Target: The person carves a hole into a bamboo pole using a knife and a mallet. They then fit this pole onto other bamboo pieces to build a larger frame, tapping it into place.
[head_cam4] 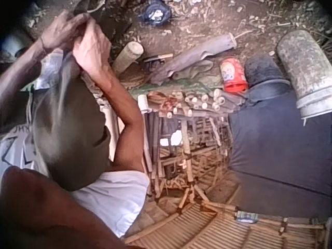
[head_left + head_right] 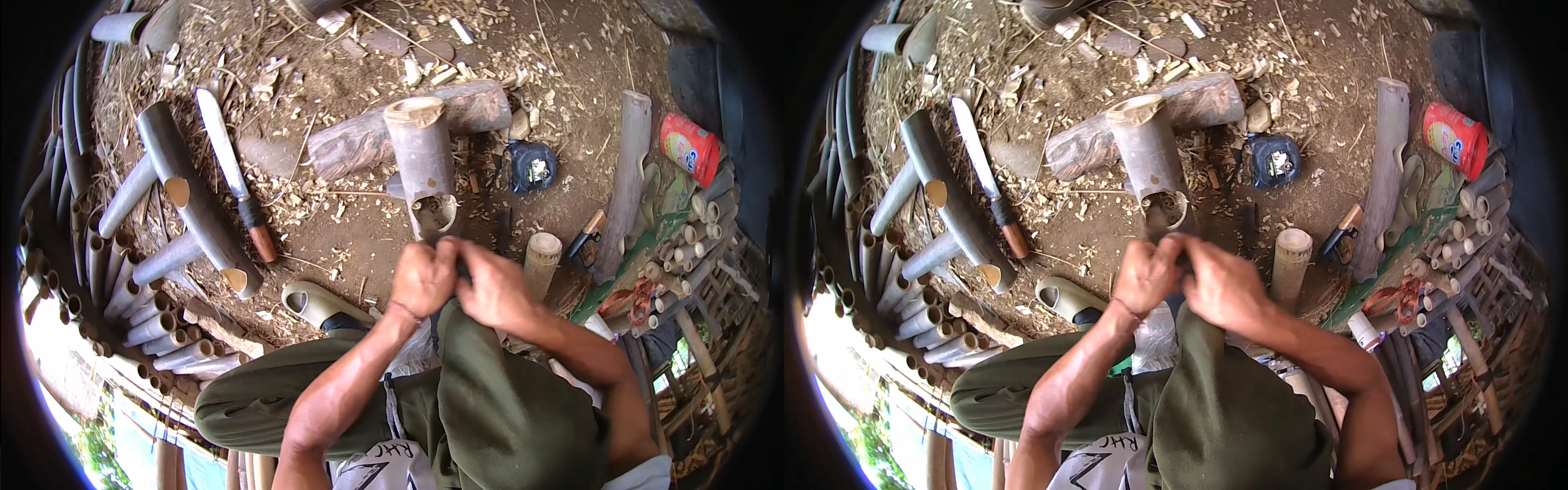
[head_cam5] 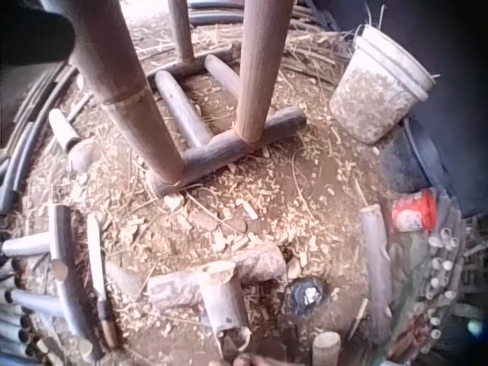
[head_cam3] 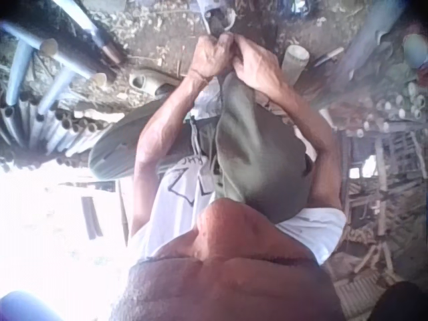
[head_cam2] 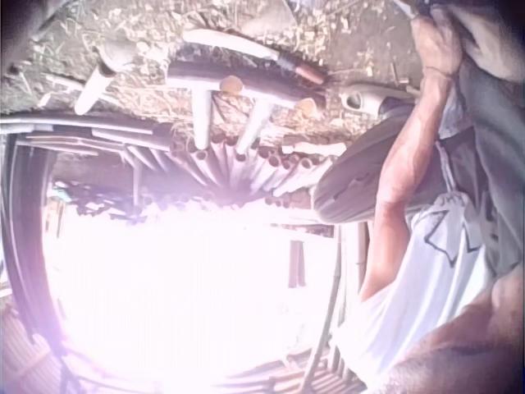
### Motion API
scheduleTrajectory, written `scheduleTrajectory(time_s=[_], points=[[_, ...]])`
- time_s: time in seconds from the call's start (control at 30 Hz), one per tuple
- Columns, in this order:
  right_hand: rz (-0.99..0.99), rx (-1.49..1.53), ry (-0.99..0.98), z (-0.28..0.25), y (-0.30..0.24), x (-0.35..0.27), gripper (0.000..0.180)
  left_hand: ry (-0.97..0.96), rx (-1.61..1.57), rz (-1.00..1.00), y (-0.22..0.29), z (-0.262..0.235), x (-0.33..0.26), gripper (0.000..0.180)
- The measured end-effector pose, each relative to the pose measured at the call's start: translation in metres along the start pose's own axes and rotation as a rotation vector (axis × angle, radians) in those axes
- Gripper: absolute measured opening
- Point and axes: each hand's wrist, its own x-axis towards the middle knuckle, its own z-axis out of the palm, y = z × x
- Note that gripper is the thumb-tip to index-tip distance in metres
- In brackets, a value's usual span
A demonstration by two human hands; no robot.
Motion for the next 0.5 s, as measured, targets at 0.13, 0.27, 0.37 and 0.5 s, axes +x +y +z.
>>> scheduleTrajectory(time_s=[0.13,0.27,0.37,0.5], points=[[-0.249,-0.542,-0.068,-0.063,0.006,0.040,0.035,0.171,-0.868,-0.212,0.050,0.033,0.004,0.050],[-0.455,-0.933,-0.271,-0.080,-0.024,0.073,0.027,0.083,-1.344,-0.115,0.052,0.030,0.003,0.031],[-0.482,-0.910,-0.593,-0.081,-0.063,0.100,0.015,-0.017,-1.689,-0.086,0.045,0.028,0.000,0.036],[-0.728,-1.265,-0.621,-0.065,-0.103,0.132,0.007,-0.143,-1.883,-0.036,0.031,0.020,0.002,0.056]])
